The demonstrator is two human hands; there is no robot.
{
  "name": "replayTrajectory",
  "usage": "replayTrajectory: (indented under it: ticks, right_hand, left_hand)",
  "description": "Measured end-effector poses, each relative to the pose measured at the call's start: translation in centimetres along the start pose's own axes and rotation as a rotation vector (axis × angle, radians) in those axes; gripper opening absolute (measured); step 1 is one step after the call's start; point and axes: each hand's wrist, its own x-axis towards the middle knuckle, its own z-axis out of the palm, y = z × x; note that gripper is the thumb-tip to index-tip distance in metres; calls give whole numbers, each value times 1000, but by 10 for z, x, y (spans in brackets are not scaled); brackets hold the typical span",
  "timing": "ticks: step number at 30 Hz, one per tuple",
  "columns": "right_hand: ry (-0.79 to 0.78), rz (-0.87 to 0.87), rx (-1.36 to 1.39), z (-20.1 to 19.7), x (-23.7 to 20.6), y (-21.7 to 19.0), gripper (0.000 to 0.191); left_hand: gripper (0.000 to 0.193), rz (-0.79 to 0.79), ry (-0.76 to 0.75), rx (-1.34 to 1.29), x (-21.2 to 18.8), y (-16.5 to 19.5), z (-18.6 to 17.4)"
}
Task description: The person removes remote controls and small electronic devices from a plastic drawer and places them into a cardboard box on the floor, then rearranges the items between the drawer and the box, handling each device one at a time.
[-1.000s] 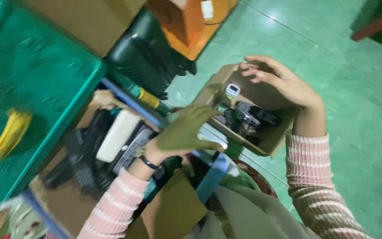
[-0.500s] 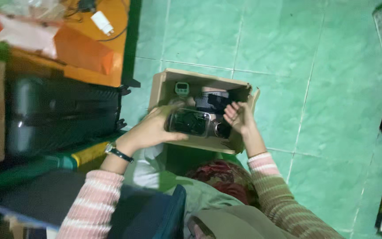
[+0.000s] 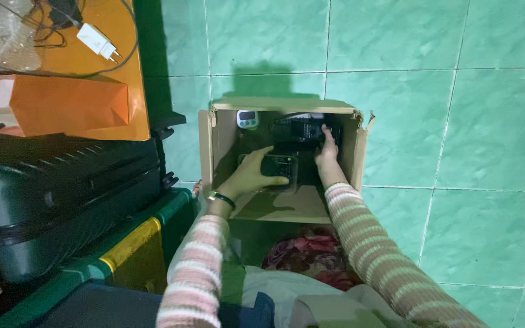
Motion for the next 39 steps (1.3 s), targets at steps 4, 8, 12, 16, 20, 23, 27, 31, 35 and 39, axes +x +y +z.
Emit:
replayTrajectory:
  ticks: [4, 8, 12, 16, 20, 23, 27, 31, 35, 39]
  right_hand:
    - [-26, -8, -22, -3, 4, 10, 63]
    - [-137, 340, -30, 4, 19, 32, 56]
    - [-196, 390, 1, 15, 36, 47, 41]
    - [-163, 299, -54, 14, 41, 47, 41]
    - [-194, 185, -55, 22, 38, 39, 45]
    - [-110, 219, 51, 25, 41, 37, 45]
    - [-218, 231, 46, 11, 45, 41, 48]
    - [-30, 197, -10, 10, 53, 54, 72]
    - [278, 38, 185, 20, 57, 65, 122]
    - [240, -159, 124, 19, 53, 74, 116]
  left_hand:
    - [116, -26, 92, -124, 12, -9, 21]
    - [114, -62, 145, -182, 15, -20, 30]
    - [112, -132, 213, -221, 15, -29, 35]
    - [107, -157, 245, -262, 11, -36, 41]
    - [106, -134, 257, -276, 12, -39, 43]
    - [107, -217, 197, -253, 14, -41, 43]
    - [107, -188, 227, -296, 14, -44, 43]
    - [106, -187, 229, -329, 13, -49, 45]
    - [104, -238, 208, -345, 12, -55, 48]
    - [104, -201, 240, -372, 12, -58, 50]
